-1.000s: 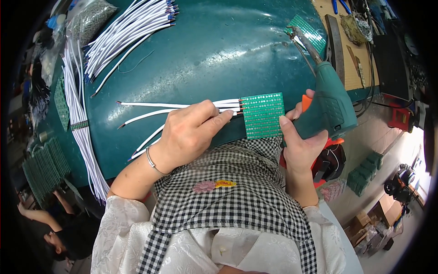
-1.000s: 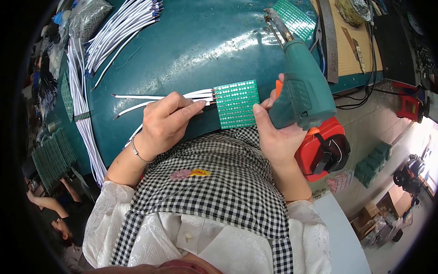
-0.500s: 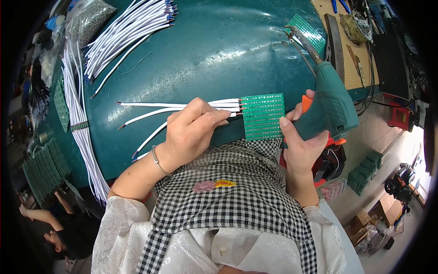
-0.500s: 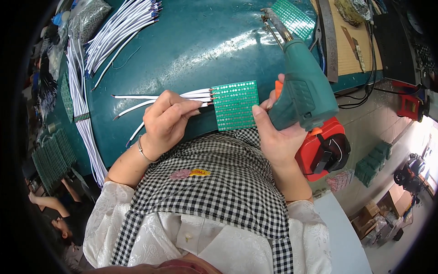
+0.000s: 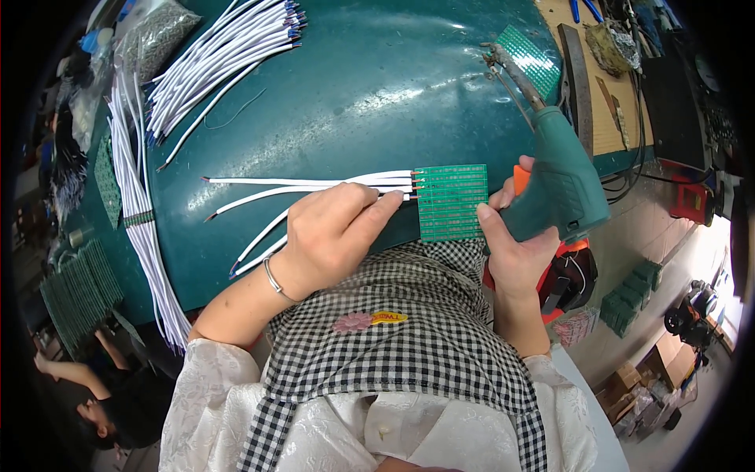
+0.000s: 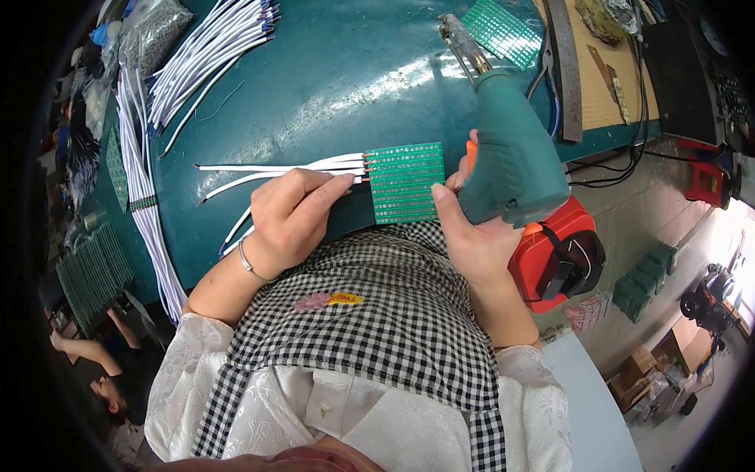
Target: Soldering or bonding bundles of wires to green printed circuit boards using a specialized handheld tool.
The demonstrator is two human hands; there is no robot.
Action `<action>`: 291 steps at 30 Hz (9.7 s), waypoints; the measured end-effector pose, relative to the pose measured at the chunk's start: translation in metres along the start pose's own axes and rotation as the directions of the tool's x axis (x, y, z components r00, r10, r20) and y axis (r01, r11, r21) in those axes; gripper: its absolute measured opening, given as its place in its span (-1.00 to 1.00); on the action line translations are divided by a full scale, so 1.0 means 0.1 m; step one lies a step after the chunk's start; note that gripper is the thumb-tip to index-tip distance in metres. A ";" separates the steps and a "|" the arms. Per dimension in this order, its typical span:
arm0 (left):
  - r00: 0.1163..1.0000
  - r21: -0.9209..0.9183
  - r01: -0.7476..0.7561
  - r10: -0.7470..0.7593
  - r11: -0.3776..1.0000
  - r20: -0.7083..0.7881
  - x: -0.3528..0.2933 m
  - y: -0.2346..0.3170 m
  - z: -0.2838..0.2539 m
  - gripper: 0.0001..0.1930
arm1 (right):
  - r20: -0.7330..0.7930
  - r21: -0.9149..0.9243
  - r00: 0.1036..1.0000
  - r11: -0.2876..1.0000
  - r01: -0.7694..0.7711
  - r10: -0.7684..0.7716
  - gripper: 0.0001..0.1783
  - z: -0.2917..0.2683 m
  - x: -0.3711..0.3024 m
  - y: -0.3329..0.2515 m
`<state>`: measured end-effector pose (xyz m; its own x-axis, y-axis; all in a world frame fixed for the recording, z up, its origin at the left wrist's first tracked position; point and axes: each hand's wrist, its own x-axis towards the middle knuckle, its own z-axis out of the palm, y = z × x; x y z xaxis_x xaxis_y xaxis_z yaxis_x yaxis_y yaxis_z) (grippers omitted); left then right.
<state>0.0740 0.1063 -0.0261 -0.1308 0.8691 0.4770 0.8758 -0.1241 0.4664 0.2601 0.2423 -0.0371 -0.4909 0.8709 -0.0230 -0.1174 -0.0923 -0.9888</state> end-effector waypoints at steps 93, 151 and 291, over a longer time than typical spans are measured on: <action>0.866 0.204 0.218 -0.286 0.954 0.410 0.31 0.26 0.06 -0.74 | 0.314 -0.001 0.908 0.957 -0.291 0.277 -0.21 -1.12 -0.60 -0.23; 0.977 -0.109 0.148 -0.128 0.983 0.173 0.12 0.01 -0.26 -0.77 | -0.048 -0.137 0.994 0.987 0.087 -0.095 -0.34 0.09 0.04 -0.02; 0.961 0.134 -0.061 0.022 0.989 0.276 0.17 -0.09 0.16 -0.70 | 0.265 0.050 0.919 0.948 -0.314 0.291 -0.28 -0.88 -0.59 -0.18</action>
<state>0.0716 0.1301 -0.0339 0.0223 0.9646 0.2626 0.9366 -0.1120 0.3321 0.3668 0.2351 -0.0312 -0.7141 0.6459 -0.2698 -0.0001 -0.3855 -0.9227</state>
